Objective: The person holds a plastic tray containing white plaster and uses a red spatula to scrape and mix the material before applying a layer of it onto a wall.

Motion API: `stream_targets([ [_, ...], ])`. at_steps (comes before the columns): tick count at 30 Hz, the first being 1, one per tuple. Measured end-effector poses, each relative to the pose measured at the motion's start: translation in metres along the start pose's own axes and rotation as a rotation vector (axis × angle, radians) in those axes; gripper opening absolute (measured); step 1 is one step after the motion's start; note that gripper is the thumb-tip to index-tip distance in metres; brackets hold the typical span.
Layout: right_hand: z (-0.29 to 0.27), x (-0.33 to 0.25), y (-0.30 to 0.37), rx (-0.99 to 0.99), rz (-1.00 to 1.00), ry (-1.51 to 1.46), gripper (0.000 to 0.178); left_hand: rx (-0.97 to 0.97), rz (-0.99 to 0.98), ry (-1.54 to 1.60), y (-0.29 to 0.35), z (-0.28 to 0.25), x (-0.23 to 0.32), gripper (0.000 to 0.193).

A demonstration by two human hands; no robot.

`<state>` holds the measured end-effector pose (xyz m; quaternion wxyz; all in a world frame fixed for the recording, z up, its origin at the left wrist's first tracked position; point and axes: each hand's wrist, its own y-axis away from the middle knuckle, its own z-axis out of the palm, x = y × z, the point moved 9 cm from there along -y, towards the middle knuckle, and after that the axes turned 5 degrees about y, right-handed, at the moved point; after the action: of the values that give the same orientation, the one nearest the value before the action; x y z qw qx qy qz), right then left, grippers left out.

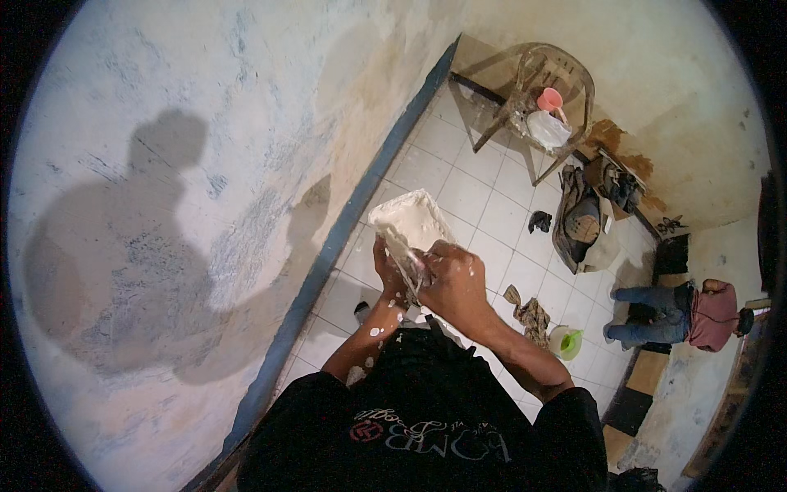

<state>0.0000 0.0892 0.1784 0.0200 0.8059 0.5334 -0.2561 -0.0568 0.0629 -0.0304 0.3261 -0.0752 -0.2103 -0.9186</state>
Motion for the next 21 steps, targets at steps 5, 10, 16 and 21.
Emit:
stream_targets([
  [5, -0.012, 0.045, -0.009, -0.007, 0.135, -0.084, 0.019, -0.089, -0.107, 0.308, -0.004, -0.002, -0.022, 0.074],
  [10, -0.030, 0.062, -0.024, 0.020, 0.199, -0.113, 0.018, -0.127, -0.049, 0.180, 0.015, 0.026, -0.007, 0.071],
  [16, -0.012, 0.037, 0.006, 0.129, -0.033, 0.013, 0.026, -0.147, -0.087, 0.271, 0.001, 0.000, -0.024, 0.068],
  [21, -0.002, 0.100, 0.020, 0.100, 0.351, -0.294, 0.031, -0.079, 0.047, 0.134, 0.010, 0.012, -0.012, 0.070],
])
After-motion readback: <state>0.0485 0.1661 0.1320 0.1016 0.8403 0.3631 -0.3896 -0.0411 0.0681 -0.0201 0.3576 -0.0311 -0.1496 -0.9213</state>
